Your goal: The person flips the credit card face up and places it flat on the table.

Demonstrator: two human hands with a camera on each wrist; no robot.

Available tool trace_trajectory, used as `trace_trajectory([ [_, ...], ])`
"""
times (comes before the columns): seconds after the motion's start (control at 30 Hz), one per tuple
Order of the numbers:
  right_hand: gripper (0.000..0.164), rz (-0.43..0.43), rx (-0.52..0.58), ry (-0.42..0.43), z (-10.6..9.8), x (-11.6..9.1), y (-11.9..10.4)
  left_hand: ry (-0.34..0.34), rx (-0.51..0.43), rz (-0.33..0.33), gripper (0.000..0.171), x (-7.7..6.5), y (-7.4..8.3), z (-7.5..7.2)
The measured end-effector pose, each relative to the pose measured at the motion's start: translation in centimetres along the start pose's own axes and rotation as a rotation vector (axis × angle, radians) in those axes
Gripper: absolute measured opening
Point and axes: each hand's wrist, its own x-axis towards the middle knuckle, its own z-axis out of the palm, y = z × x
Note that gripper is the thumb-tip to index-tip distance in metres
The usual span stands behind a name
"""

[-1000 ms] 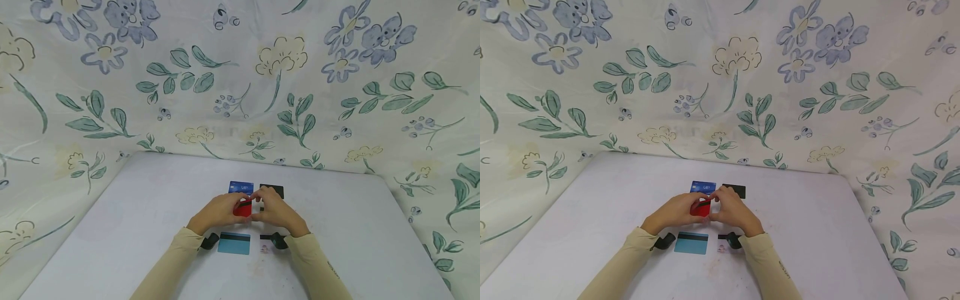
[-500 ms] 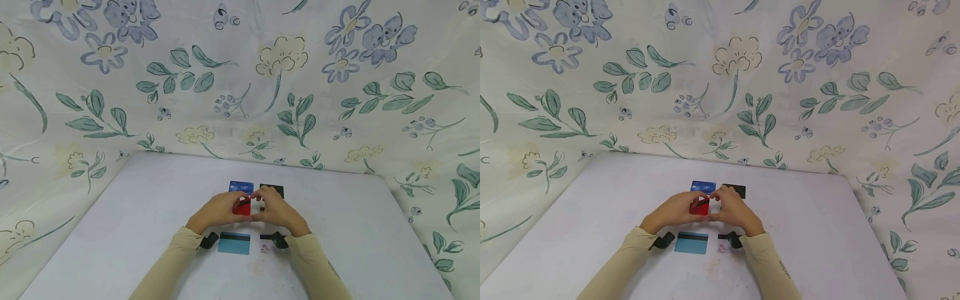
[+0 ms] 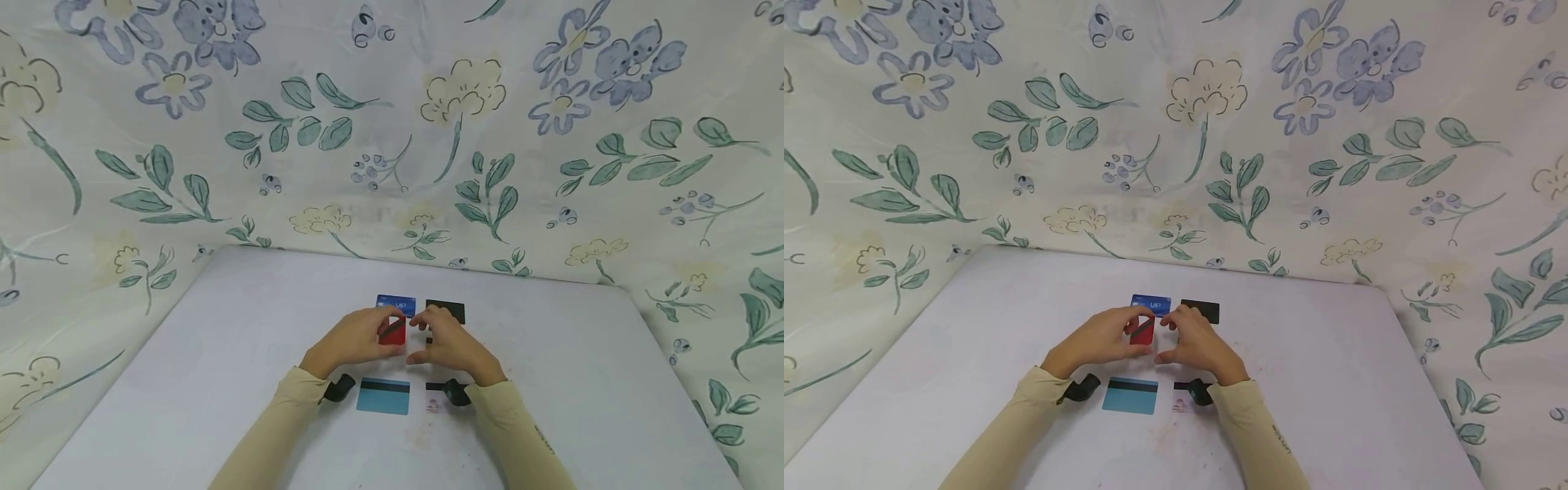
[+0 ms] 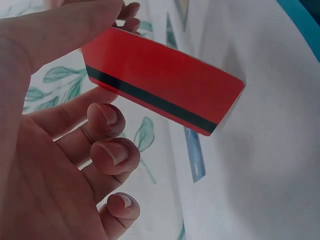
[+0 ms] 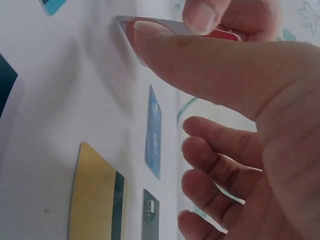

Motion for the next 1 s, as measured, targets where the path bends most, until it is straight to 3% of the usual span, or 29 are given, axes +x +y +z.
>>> trace_trajectory([
  [1.0, 0.066, -0.002, 0.011, -0.019, 1.9, 0.6, -0.3, 0.004, -0.043, 0.031, 0.066, -0.5, 0.5, -0.8],
])
